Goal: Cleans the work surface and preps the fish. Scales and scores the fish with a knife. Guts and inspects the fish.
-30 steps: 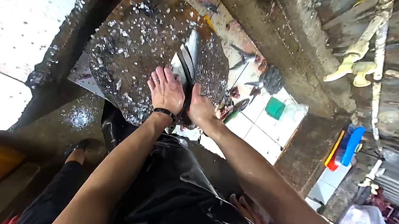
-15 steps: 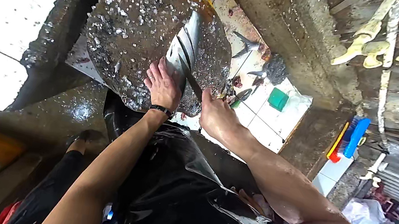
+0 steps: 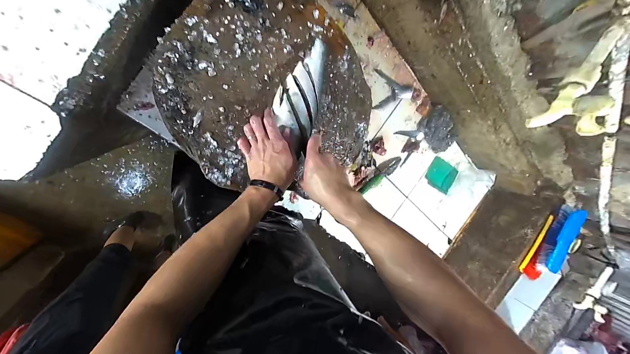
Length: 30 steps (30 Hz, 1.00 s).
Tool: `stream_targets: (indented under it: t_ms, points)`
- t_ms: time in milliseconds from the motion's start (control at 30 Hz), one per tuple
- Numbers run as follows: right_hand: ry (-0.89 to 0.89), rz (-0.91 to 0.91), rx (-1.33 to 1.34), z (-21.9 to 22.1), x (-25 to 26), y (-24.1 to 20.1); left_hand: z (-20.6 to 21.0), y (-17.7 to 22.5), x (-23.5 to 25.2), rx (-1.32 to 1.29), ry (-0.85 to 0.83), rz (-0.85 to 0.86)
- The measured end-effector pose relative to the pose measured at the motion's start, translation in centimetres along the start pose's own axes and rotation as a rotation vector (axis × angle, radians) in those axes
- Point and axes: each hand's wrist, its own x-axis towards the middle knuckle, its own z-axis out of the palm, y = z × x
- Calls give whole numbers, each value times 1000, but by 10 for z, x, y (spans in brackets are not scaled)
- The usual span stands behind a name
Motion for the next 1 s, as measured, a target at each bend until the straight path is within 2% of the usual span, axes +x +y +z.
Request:
stream_targets:
  t_ms: [67, 167, 233, 333, 467, 700, 900, 1000]
  points:
    - [7, 7, 54, 24, -1, 9, 6, 2, -3, 35, -13, -58]
    - [-58, 6, 54, 15, 7, 18, 8, 7, 3, 30, 17, -82]
    - [-63, -31, 18, 14, -19, 29, 5, 5, -2, 7, 36, -76]
    - [-137, 6, -95, -1, -65, 42, 3, 0, -9, -143, 72, -72]
    - [-80, -19, -192, -19, -89, 34, 6, -5, -28, -217, 79, -68]
    - [-108, 5, -267, -26, -74, 12, 15, -6, -26, -114, 136, -35]
    - [-35, -47, -107, -13, -10, -14, 12, -3, -20, -79, 106, -88]
    - [-22, -41, -97, -17, -20, -6, 14, 1, -27, -85, 108, -91]
